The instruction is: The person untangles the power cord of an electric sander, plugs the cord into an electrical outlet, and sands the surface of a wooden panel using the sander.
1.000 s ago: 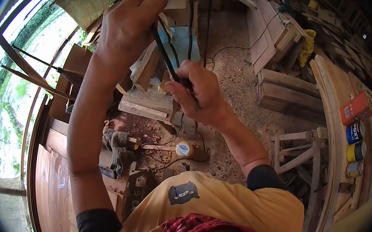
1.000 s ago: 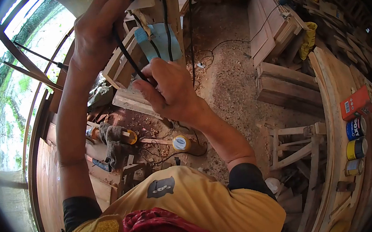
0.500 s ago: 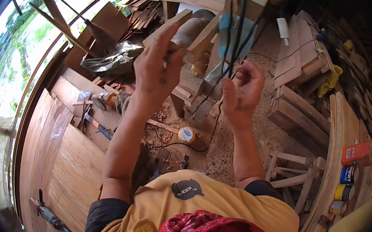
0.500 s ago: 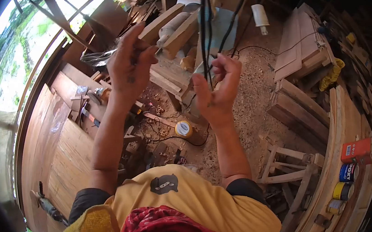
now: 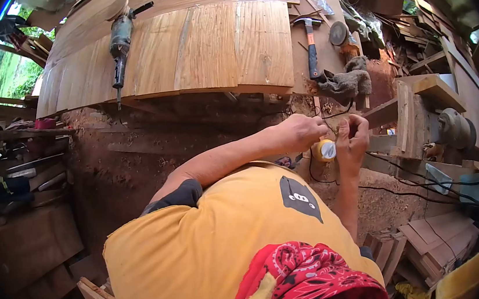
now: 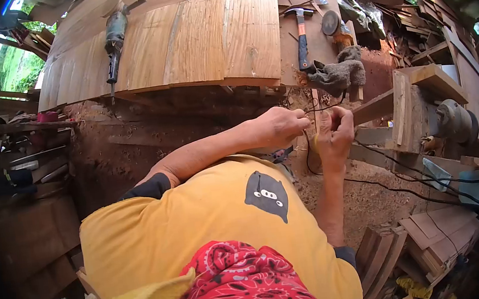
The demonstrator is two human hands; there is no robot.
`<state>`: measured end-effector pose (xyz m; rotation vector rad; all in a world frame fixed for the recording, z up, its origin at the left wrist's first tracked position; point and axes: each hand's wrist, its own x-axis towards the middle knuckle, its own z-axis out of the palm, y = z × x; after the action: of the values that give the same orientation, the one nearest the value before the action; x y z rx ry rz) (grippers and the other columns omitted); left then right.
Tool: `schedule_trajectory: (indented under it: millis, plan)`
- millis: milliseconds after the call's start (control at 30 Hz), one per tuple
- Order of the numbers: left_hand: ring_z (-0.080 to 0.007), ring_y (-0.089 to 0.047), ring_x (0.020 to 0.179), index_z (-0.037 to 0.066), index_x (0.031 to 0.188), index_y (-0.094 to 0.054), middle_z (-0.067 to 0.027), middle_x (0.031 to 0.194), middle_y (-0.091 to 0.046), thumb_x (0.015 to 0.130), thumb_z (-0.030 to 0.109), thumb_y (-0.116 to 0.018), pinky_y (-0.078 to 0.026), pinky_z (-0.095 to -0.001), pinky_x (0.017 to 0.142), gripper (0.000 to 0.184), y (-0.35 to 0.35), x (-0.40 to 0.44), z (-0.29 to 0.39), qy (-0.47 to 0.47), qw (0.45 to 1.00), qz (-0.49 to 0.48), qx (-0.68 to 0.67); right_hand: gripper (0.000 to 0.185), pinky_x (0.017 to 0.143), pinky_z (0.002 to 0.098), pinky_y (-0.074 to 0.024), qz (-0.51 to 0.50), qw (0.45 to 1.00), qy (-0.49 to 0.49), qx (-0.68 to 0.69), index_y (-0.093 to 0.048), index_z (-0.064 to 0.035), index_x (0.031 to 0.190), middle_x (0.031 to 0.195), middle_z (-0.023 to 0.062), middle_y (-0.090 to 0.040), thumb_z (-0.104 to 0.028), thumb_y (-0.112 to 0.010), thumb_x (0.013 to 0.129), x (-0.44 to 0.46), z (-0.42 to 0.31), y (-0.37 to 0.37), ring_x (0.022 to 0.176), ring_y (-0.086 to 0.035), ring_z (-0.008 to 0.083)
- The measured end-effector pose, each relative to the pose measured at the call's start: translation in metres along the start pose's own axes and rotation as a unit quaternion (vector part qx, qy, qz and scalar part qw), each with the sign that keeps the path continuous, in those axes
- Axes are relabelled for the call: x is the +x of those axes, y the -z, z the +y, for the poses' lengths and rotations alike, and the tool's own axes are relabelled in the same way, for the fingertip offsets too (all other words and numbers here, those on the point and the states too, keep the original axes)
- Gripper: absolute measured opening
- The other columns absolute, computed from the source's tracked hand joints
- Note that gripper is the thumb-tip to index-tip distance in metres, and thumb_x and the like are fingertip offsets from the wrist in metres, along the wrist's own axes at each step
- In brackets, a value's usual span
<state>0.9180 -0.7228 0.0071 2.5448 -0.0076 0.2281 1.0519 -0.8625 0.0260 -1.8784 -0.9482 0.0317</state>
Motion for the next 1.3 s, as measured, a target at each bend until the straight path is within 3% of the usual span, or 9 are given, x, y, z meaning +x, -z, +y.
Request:
schedule_trajectory:
  millis: [233, 467, 500, 600, 667, 733, 800, 1067, 1300]
  plan:
    - [-0.0359, -0.063, 0.109, 0.008, 0.116, -0.068, -0.0135, 0.116, -0.065, 0.080, 0.008, -0.079, -0.053, -0.0455, 0.093, 0.038, 0.056, -0.242, -0.108, 0.226, 0.935, 0.258, 0.094, 0.021, 0.070, 0.0452, -0.0518, -0.217, 0.975, 0.019, -0.043, -0.059, -0.0017, 0.099, 0.087, 0.0187, -0.064, -0.017, -0.072, 0.094, -0.084, -0.019, -0.170, 0.077, -0.063, 0.0376]
    - [-0.0373, -0.052, 0.129, 0.013, 0.137, -0.058, -0.0123, 0.143, -0.053, 0.084, 0.030, -0.081, -0.048, -0.0540, 0.100, 0.060, 0.107, -0.483, -0.209, 0.637, 0.607, 0.382, 0.282, 0.030, 0.073, 0.0477, -0.0523, -0.471, 0.880, 0.021, -0.064, -0.057, -0.0045, 0.098, 0.091, 0.0195, -0.065, -0.028, -0.075, 0.092, -0.138, -0.108, -0.293, 0.085, -0.065, 0.0407]
    - [-0.0349, -0.062, 0.117, 0.010, 0.130, -0.063, -0.0171, 0.126, -0.064, 0.087, 0.031, -0.080, -0.052, -0.0503, 0.093, 0.051, 0.107, -0.504, -0.218, 0.645, 0.586, 0.390, 0.296, 0.032, 0.073, 0.0469, -0.0521, -0.480, 0.874, 0.043, -0.056, -0.057, -0.0041, 0.097, 0.091, 0.0197, -0.064, -0.030, -0.075, 0.093, -0.139, -0.121, -0.306, 0.087, -0.064, 0.0409]
    - [-0.0305, -0.071, 0.095, 0.005, 0.111, -0.068, -0.0147, 0.093, -0.070, 0.089, 0.030, -0.078, -0.056, -0.0455, 0.084, 0.035, 0.103, -0.534, -0.233, 0.637, 0.678, 0.361, -0.069, 0.033, 0.072, 0.0468, -0.0516, -0.491, 0.864, 0.103, -0.046, -0.056, -0.0039, 0.096, 0.090, 0.0196, -0.063, -0.031, -0.075, 0.093, -0.137, -0.153, -0.343, 0.085, -0.064, 0.0410]
    - [-0.0258, -0.071, 0.073, 0.001, 0.098, -0.068, -0.0138, 0.075, -0.069, 0.091, 0.025, -0.076, -0.056, -0.0409, 0.071, 0.026, 0.095, -0.507, -0.220, 0.629, 0.639, 0.390, -0.211, 0.034, 0.071, 0.0477, -0.0504, -0.495, 0.857, 0.142, -0.026, -0.056, -0.0036, 0.094, 0.088, 0.0193, -0.063, -0.032, -0.075, 0.094, -0.128, -0.158, -0.370, 0.083, -0.062, 0.0411]
    - [-0.0181, -0.068, 0.069, 0.002, 0.092, -0.068, -0.0096, 0.077, -0.069, 0.093, 0.019, -0.072, -0.054, -0.0346, 0.066, 0.018, 0.087, -0.487, -0.223, 0.579, 0.697, 0.393, -0.158, 0.035, 0.071, 0.0477, -0.0501, -0.484, 0.860, 0.164, -0.019, -0.056, -0.0034, 0.094, 0.086, 0.0190, -0.062, -0.033, -0.075, 0.093, -0.117, -0.172, -0.390, 0.082, -0.062, 0.0415]
    - [-0.0078, -0.060, 0.069, 0.003, 0.099, -0.069, -0.0028, 0.083, -0.069, 0.097, 0.014, -0.067, -0.051, -0.0272, 0.064, 0.011, 0.087, -0.464, -0.233, 0.500, 0.657, 0.422, -0.374, 0.033, 0.070, 0.0442, -0.0501, -0.492, 0.861, 0.129, 0.030, -0.058, -0.0020, 0.098, 0.083, 0.0187, -0.062, -0.030, -0.074, 0.095, -0.104, -0.188, -0.405, 0.078, -0.062, 0.0373]
    - [-0.0062, -0.056, 0.069, 0.009, 0.098, -0.068, 0.0032, 0.082, -0.064, 0.098, 0.013, -0.067, -0.046, -0.0230, 0.063, 0.003, 0.111, -0.391, -0.224, 0.378, 0.622, 0.375, -0.574, 0.025, 0.071, 0.0386, -0.0509, -0.457, 0.869, 0.093, 0.164, -0.062, -0.0006, 0.101, 0.081, 0.0123, -0.063, -0.022, -0.074, 0.096, -0.071, -0.212, -0.444, 0.074, -0.060, 0.0247]
    - [-0.0099, -0.056, 0.069, 0.005, 0.093, -0.065, 0.0003, 0.079, -0.063, 0.097, 0.014, -0.071, -0.049, -0.0278, 0.063, 0.012, 0.093, -0.397, -0.243, 0.442, 0.640, 0.300, -0.552, 0.029, 0.078, 0.0351, -0.0505, -0.413, 0.901, 0.082, 0.105, -0.063, 0.0014, 0.107, 0.090, 0.0117, -0.064, -0.026, -0.069, 0.101, -0.038, -0.192, -0.483, 0.085, -0.060, 0.0193]
